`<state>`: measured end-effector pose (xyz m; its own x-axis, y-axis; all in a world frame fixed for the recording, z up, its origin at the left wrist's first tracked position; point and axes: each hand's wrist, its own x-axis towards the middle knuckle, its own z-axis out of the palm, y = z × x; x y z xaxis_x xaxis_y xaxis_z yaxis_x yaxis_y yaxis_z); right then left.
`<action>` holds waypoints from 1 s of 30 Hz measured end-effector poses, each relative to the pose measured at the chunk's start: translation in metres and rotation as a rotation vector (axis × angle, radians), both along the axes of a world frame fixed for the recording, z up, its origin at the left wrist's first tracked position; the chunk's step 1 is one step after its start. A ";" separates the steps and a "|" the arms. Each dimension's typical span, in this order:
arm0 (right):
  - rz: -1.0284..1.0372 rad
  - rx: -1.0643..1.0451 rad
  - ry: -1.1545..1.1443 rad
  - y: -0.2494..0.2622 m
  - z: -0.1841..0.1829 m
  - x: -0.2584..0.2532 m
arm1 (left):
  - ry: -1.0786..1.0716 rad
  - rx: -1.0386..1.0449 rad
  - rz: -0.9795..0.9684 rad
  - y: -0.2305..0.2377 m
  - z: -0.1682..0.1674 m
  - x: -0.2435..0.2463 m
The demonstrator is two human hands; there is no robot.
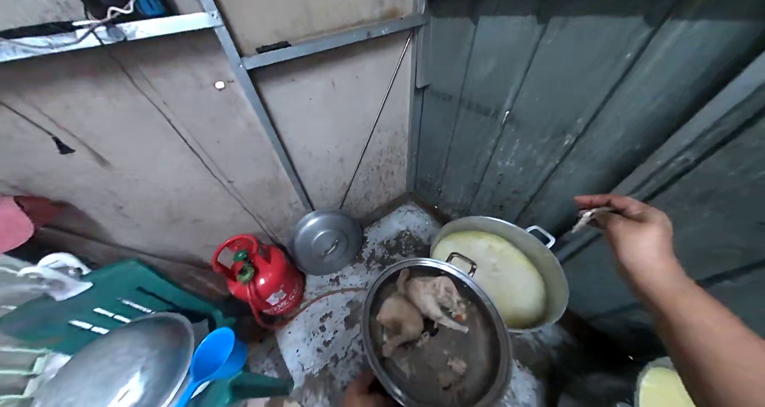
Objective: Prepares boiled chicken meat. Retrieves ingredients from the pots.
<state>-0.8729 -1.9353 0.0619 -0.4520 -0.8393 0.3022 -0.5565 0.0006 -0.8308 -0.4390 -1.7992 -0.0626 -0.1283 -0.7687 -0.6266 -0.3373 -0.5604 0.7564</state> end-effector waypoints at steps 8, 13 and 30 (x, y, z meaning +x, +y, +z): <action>0.074 0.458 0.200 -0.014 -0.035 0.002 | 0.061 0.008 -0.074 0.011 0.004 0.006; 0.695 0.577 -0.017 0.076 -0.077 0.133 | 0.130 0.018 -0.067 0.015 0.009 -0.001; 1.180 0.680 0.365 0.130 -0.124 0.153 | 0.079 -0.044 -0.151 -0.005 0.004 -0.037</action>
